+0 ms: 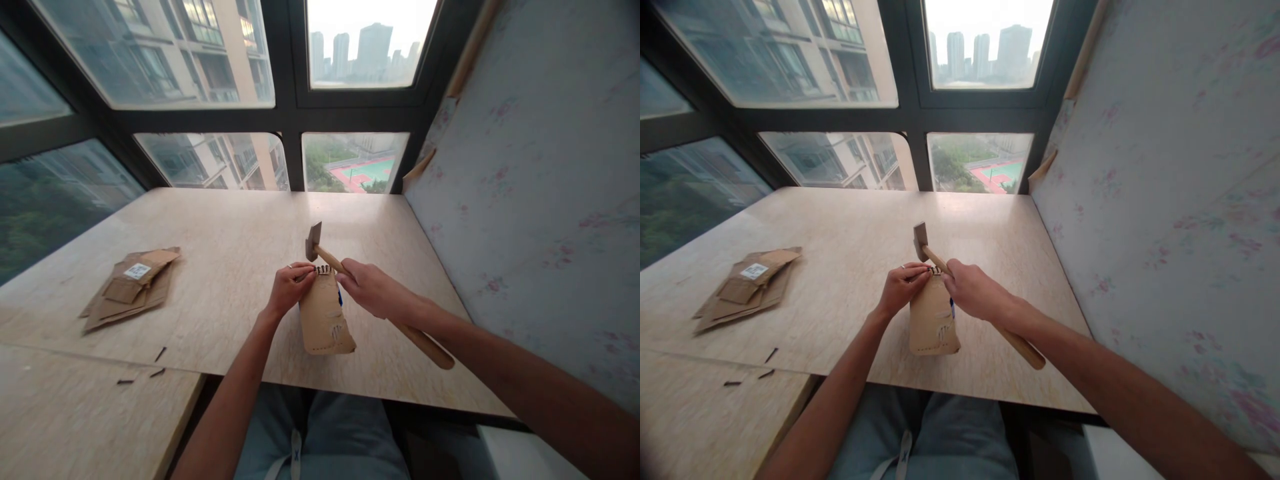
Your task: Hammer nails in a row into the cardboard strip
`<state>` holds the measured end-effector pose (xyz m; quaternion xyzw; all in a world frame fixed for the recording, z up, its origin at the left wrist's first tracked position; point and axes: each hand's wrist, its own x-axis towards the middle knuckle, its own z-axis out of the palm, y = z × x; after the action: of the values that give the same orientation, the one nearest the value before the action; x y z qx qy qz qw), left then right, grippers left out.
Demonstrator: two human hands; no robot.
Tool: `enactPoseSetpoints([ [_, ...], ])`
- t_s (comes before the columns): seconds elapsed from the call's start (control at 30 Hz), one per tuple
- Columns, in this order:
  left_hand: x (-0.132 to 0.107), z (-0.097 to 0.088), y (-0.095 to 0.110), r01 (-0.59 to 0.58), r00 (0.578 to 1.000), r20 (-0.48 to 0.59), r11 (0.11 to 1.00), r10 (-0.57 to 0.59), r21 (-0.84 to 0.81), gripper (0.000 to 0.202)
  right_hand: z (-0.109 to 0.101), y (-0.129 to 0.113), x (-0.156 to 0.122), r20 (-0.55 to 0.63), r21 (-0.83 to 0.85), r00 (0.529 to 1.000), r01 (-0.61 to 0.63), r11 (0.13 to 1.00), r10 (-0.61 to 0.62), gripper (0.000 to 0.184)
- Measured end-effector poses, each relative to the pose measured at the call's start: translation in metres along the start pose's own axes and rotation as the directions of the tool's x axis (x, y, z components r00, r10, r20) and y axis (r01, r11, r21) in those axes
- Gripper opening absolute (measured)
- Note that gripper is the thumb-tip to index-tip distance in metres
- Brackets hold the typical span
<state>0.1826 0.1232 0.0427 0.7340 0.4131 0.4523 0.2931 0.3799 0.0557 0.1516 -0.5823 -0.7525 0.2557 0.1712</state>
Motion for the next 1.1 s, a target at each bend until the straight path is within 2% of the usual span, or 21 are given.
enactPoseSetpoints([
  [0.13, 0.001, -0.001, 0.002, 0.0, 1.0, 0.02, 1.0, 0.001, -0.016, 0.018, 0.002, 0.001, 0.002, 0.075, -0.038, 0.997, -0.031, 0.999, 0.034, 0.02],
  [0.3, 0.001, 0.001, 0.003, 0.016, 1.0, -0.01, 1.0, -0.016, -0.013, 0.018, -0.004, -0.004, 0.003, -0.004, -0.068, 1.0, 0.003, 0.998, -0.003, 0.019],
  [0.43, 0.001, 0.0, 0.003, 0.024, 1.0, 0.0, 1.0, -0.024, -0.02, 0.018, -0.002, -0.002, 0.0, 0.108, -0.091, 0.992, -0.061, 0.994, 0.071, 0.019],
  [0.5, 0.001, -0.001, 0.004, 0.022, 1.0, 0.011, 1.0, -0.022, -0.02, 0.017, 0.001, 0.001, -0.002, 0.115, -0.094, 0.992, -0.042, 0.995, 0.053, 0.018],
  [0.83, 0.004, -0.003, 0.005, 0.04, 0.999, 0.027, 0.999, -0.04, 0.008, 0.016, 0.011, 0.008, 0.0, 0.016, -0.034, 1.0, 0.017, 0.999, -0.016, 0.018],
  [0.97, 0.001, -0.004, 0.006, 0.102, 0.994, 0.033, 0.994, -0.101, -0.026, 0.021, 0.017, 0.007, -0.004, -0.12, 0.068, 0.992, 0.058, 0.996, -0.05, 0.019],
  [1.03, -0.002, -0.007, 0.006, 0.138, 0.99, 0.029, 0.989, -0.136, -0.058, 0.029, 0.014, 0.0, -0.006, -0.214, 0.119, 0.974, 0.106, 0.987, -0.079, 0.019],
  [1.1, -0.006, -0.012, 0.004, 0.156, 0.988, 0.007, 0.982, -0.156, -0.102, 0.035, 0.006, -0.009, -0.006, -0.231, 0.127, 0.971, 0.097, 0.987, -0.066, 0.019],
])
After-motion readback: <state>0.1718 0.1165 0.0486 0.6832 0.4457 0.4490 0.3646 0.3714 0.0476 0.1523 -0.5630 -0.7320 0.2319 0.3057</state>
